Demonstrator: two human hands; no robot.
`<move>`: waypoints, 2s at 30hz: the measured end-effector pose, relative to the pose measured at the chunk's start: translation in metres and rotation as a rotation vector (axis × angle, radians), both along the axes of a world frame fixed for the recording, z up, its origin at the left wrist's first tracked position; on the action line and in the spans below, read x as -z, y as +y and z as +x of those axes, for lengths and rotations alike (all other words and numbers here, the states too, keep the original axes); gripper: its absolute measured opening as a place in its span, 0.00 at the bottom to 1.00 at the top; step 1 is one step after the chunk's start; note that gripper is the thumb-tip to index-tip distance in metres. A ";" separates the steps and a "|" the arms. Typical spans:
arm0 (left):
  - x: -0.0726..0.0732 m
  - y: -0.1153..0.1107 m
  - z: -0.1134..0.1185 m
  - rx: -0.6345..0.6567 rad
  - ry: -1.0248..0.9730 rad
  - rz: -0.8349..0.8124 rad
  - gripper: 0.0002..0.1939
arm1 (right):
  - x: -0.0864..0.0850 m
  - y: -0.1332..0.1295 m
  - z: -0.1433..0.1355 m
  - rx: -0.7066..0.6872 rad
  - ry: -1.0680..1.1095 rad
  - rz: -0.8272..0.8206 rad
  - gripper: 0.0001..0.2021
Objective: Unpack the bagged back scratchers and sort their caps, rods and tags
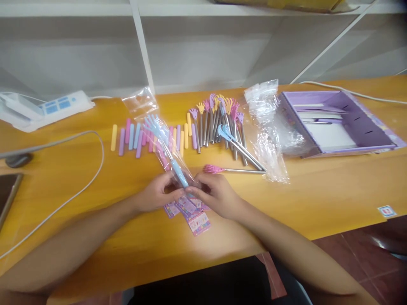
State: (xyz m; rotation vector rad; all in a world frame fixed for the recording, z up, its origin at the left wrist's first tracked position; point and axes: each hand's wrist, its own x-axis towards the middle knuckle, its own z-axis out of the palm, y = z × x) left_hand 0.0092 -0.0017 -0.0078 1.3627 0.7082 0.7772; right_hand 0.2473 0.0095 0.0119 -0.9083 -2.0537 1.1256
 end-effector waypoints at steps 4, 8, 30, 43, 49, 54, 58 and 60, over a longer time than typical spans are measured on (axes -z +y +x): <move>-0.002 0.000 0.000 0.002 -0.013 0.005 0.14 | -0.001 -0.001 -0.001 0.062 0.000 -0.004 0.18; -0.001 0.001 0.000 -0.006 -0.016 0.008 0.13 | -0.001 0.000 -0.001 0.076 -0.016 0.027 0.18; -0.008 -0.005 -0.004 0.121 0.138 0.223 0.13 | -0.008 -0.006 0.006 0.019 0.412 -0.510 0.22; -0.003 -0.001 -0.001 -0.206 0.012 0.097 0.18 | -0.026 -0.015 0.000 -0.534 -0.107 -0.800 0.12; -0.006 -0.002 0.001 -0.209 0.068 0.072 0.10 | -0.018 -0.004 0.010 -0.322 -0.014 -0.342 0.20; -0.011 0.000 0.002 -0.288 0.056 0.019 0.17 | -0.007 0.008 0.015 -0.047 -0.215 0.272 0.11; -0.010 0.002 0.002 -0.384 0.055 0.009 0.21 | 0.000 0.007 0.013 -0.158 -0.392 0.385 0.16; -0.008 0.002 0.002 -0.407 0.030 -0.014 0.22 | 0.003 0.005 0.010 -0.203 -0.441 0.399 0.24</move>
